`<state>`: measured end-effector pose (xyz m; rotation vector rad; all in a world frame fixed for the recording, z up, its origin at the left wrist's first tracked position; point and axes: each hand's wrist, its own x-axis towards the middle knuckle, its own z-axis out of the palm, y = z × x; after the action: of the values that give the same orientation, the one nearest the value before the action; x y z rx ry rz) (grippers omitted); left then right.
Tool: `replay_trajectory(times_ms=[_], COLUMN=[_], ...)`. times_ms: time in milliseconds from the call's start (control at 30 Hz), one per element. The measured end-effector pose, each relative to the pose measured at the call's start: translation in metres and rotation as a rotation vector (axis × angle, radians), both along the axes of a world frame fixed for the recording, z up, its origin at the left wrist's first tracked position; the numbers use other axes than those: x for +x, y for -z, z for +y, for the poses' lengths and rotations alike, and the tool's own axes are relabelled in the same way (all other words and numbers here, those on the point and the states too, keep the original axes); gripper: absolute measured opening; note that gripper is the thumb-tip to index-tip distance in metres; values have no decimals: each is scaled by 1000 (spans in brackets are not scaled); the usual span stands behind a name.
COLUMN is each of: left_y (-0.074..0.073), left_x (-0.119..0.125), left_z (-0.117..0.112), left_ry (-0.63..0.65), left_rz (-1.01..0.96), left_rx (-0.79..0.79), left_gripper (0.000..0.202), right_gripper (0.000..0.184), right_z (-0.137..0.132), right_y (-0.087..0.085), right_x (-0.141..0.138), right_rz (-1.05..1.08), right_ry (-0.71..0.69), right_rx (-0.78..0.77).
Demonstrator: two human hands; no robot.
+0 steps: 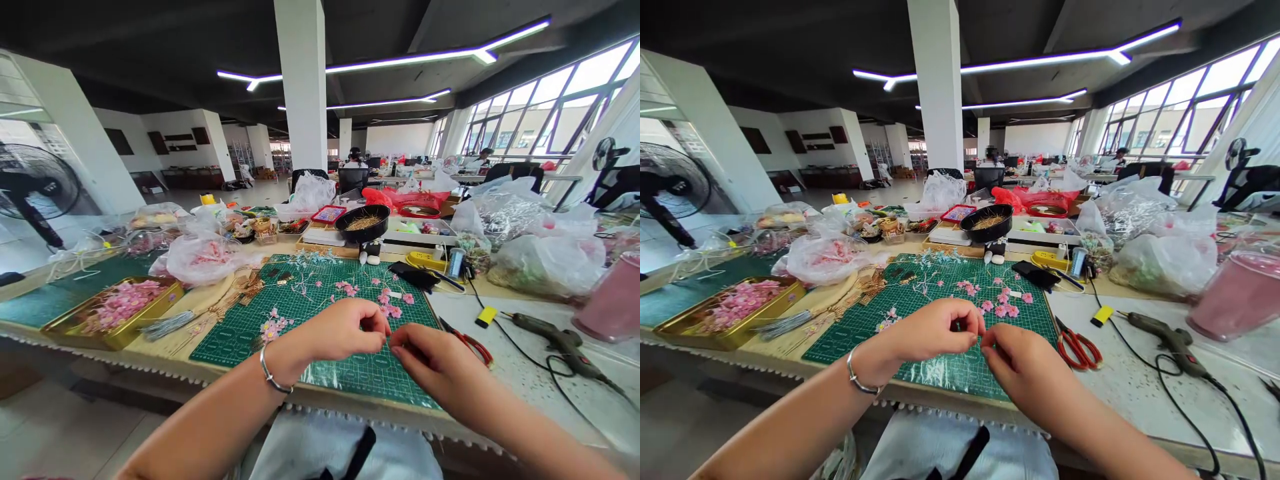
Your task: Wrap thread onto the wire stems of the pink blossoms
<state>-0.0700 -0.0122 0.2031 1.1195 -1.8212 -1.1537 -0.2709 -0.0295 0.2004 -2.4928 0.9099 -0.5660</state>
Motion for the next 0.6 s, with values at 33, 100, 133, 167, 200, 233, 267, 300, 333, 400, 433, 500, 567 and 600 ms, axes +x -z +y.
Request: replay_trajectory(times_ms=[33,100,133,167,200,233,267,300,333,400,433,500,567,600], left_y=[-1,0,3,6,10,15,19,23,26,29,31,33,34,35], left_x=[-2,-8,-12,-16,-21,-26,-30,-34,-38,-44,-47,-51,-55,-56], left_z=[-3,-6,-6,-5,-3,0,3,6,9,14,16,19,21,22], left_ry=[-5,-18,-25,-32,-37,-39,-35,-26,-17,-7,-3,11,27,30], left_rz=[35,186,296,413,525,629,718,787,840,906,921,925,920,921], left_rx=[-27,-19,25,92,172,258,340,409,467,545,570,594,588,581], left_gripper=[3,6,8,12,16,21,26,30,33,36,37,36,33,32], right_gripper=[20,24,26,29,31,32,33,33,32,27,25,21,20,20], right_z=[-4,-10,-12,-12,-12,-10,-8,-5,-2,4,6,7,8,8], right_y=[2,9,14,19,25,31,36,41,45,51,53,56,59,60], right_x=[1,4,4,5,5,5,4,4,3,2,1,-2,-5,-7], right_rz=[-66,-248,-346,-441,-529,-606,-673,-730,-780,-860,-884,-908,-900,-891], right_ry=[33,64,69,71,74,80,91,103,111,109,97,80,99,118], right_rx=[87,252,321,375,409,427,439,452,472,529,561,581,545,513])
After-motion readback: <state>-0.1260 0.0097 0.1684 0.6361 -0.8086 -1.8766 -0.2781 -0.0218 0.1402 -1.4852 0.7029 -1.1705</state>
